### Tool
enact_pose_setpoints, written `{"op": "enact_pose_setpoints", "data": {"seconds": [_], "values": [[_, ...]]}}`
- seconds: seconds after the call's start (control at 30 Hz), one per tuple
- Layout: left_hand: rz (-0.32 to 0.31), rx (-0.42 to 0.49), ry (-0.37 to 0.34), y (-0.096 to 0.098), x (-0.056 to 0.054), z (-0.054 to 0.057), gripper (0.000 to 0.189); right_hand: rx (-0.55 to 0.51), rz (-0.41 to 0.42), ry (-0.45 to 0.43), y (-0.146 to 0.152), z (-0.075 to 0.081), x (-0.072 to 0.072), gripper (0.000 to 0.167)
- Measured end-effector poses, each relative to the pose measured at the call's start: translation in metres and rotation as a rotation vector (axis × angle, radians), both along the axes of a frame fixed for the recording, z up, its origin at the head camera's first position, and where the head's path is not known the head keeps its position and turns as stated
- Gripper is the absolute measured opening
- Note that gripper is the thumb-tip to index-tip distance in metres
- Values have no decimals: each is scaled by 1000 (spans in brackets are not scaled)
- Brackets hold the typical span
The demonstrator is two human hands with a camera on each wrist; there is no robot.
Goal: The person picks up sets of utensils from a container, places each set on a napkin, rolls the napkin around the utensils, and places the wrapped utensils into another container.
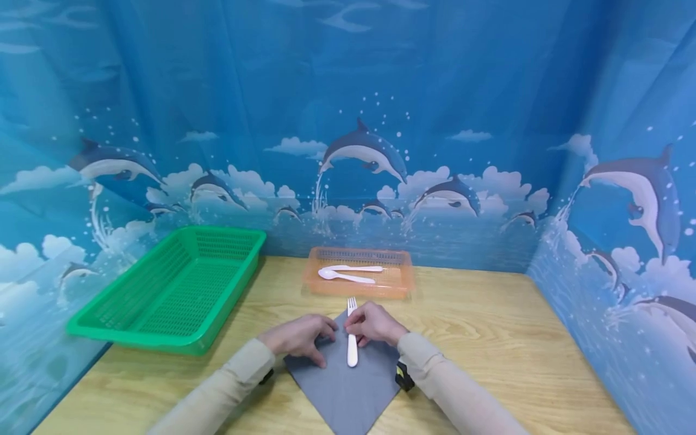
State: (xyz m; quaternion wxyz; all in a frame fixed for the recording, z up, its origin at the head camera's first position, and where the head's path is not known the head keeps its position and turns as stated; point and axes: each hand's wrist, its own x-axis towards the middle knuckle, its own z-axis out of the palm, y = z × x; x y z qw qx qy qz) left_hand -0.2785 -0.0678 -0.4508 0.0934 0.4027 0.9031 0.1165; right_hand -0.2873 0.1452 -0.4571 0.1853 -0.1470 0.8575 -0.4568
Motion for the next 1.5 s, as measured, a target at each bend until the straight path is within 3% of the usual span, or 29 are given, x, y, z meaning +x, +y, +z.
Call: {"op": "enact_pose_setpoints", "data": {"seconds": [0.3, 0.6, 1.03, 1.5], "values": [[74, 4, -73, 1, -4, 4, 48, 69, 19, 104, -2, -2, -2, 9], [86, -9, -85, 1, 0, 2, 50, 181, 131, 261, 0, -6, 4, 21], [96, 17, -105, -2, -4, -2, 50, 197, 193, 314, 8, -5, 5, 26], [103, 5, -119, -1, -3, 2, 50, 197, 196, 289, 8, -3, 7, 27]]}}
